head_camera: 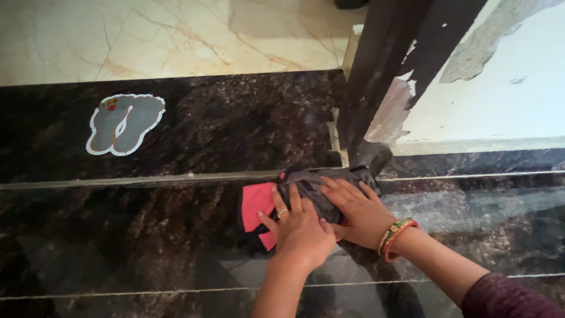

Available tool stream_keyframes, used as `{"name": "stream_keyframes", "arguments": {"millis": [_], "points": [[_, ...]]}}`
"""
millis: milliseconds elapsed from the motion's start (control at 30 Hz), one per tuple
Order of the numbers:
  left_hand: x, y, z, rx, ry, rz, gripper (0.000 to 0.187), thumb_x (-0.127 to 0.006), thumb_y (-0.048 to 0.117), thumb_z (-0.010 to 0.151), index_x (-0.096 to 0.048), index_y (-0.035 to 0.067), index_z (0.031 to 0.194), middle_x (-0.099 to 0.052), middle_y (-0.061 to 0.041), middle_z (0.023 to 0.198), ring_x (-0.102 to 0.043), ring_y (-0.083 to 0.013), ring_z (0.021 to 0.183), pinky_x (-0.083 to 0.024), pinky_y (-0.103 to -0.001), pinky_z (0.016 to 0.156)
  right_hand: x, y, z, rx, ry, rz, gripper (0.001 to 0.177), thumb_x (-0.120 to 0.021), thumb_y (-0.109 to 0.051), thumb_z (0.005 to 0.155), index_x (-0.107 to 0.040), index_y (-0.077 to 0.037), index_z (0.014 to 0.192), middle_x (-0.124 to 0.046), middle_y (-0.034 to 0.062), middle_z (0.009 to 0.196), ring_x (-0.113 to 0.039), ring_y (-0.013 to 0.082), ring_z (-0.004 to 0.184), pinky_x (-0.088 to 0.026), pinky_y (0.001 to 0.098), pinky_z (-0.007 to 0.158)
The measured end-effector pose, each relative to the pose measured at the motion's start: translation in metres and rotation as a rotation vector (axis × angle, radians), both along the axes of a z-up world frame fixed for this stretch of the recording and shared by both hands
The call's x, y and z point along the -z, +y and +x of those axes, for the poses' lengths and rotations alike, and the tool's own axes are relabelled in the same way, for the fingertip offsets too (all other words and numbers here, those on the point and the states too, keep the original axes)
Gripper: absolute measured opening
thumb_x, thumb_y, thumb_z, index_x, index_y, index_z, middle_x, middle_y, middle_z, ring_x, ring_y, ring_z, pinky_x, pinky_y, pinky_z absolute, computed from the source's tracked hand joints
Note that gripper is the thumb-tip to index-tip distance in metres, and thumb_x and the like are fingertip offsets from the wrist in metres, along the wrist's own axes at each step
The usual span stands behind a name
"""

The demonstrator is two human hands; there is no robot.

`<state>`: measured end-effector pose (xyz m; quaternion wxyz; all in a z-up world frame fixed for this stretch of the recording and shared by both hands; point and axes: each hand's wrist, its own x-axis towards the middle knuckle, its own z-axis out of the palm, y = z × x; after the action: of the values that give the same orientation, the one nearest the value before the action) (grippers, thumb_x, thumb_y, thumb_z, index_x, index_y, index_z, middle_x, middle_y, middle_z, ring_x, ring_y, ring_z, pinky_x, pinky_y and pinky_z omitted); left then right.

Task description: The person wets a cloth in a bucket of water and wrings it out. They then use the damp cloth to wipe the tiled floor near a doorway and a wall, moving the cloth back and forth to clean the surface.

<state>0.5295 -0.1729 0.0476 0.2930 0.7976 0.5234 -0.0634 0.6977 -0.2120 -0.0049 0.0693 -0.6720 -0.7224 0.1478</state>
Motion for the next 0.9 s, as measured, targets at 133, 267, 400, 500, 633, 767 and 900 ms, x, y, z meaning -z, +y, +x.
{"name": "stream_keyframes", "arguments": {"millis": [133, 267, 400, 500, 633, 767, 900], "points": [[-0.001, -0.010, 0.014, 0.014, -0.059, 0.001, 0.067, -0.054, 0.032, 0.093, -0.037, -0.005, 0.146, -0.004, -0.010, 0.170, 0.009, -0.0424, 0.155, 0.002, -0.076, 0.116, -0.003, -0.015, 0.013, 0.059, 0.000, -0.020, 0.082, -0.065, -0.052, 0.086, -0.039, -0.018, 0.155, -0.023, 0.0002, 0.167, -0.019, 0.0232, 0.153, -0.014, 0.0526, 0.120], [0.000, -0.027, 0.037, 0.051, -0.082, 0.001, 0.070, -0.056, 0.031, 0.091, -0.036, -0.007, 0.147, -0.002, -0.009, 0.170, 0.012, -0.0423, 0.155, 0.004, -0.076, 0.115, 0.000, -0.037, 0.037, 0.097, 0.001, -0.043, 0.082, -0.066, -0.051, 0.087, -0.038, -0.019, 0.156, -0.022, 0.0006, 0.168, -0.019, 0.0242, 0.153, -0.015, 0.0528, 0.119], [0.001, -0.046, 0.059, 0.089, -0.086, -0.005, 0.068, -0.054, 0.028, 0.091, -0.037, -0.007, 0.147, -0.001, -0.009, 0.172, 0.012, -0.0415, 0.156, 0.005, -0.076, 0.116, 0.009, -0.065, 0.059, 0.107, -0.003, 0.025, 0.081, -0.066, -0.048, 0.084, -0.036, -0.017, 0.152, -0.023, 0.0004, 0.166, -0.022, 0.0249, 0.153, -0.018, 0.0522, 0.120], [-0.002, -0.067, 0.078, 0.133, -0.083, -0.008, 0.066, -0.054, 0.029, 0.093, -0.039, -0.006, 0.146, 0.000, -0.008, 0.172, 0.012, -0.0409, 0.157, 0.004, -0.076, 0.117, 0.007, -0.091, 0.076, 0.220, -0.035, -0.078, 0.085, -0.066, -0.051, 0.084, -0.035, -0.022, 0.158, -0.018, -0.0042, 0.168, -0.021, 0.0213, 0.153, -0.017, 0.0523, 0.121], [-0.005, -0.098, 0.108, 0.210, -0.039, -0.030, 0.067, -0.054, 0.032, 0.094, -0.037, -0.006, 0.147, 0.005, -0.007, 0.172, 0.013, -0.0407, 0.157, 0.002, -0.074, 0.118, 0.002, -0.129, 0.102, 0.278, -0.030, -0.121, 0.084, -0.064, -0.055, 0.086, -0.034, -0.024, 0.158, -0.014, -0.0053, 0.169, -0.018, 0.0216, 0.154, -0.016, 0.0543, 0.121], [-0.007, -0.122, 0.126, 0.254, -0.010, -0.033, 0.065, -0.054, 0.034, 0.096, -0.038, -0.002, 0.148, 0.006, -0.004, 0.174, 0.012, -0.0394, 0.158, 0.000, -0.074, 0.119, 0.001, -0.157, 0.115, 0.341, -0.037, -0.116, 0.086, -0.065, -0.058, 0.085, -0.033, -0.025, 0.159, -0.013, -0.0060, 0.169, -0.018, 0.0220, 0.154, -0.018, 0.0561, 0.121], [0.000, -0.133, 0.122, 0.268, 0.000, 0.000, 0.066, -0.054, 0.039, 0.098, -0.037, 0.005, 0.151, 0.006, -0.002, 0.173, 0.010, -0.0356, 0.158, -0.001, -0.073, 0.120, 0.002, -0.168, 0.112, 0.385, -0.042, -0.135, 0.086, -0.070, -0.056, 0.083, -0.032, -0.025, 0.154, -0.011, -0.0054, 0.169, -0.017, 0.0219, 0.155, -0.020, 0.0606, 0.120]]}}
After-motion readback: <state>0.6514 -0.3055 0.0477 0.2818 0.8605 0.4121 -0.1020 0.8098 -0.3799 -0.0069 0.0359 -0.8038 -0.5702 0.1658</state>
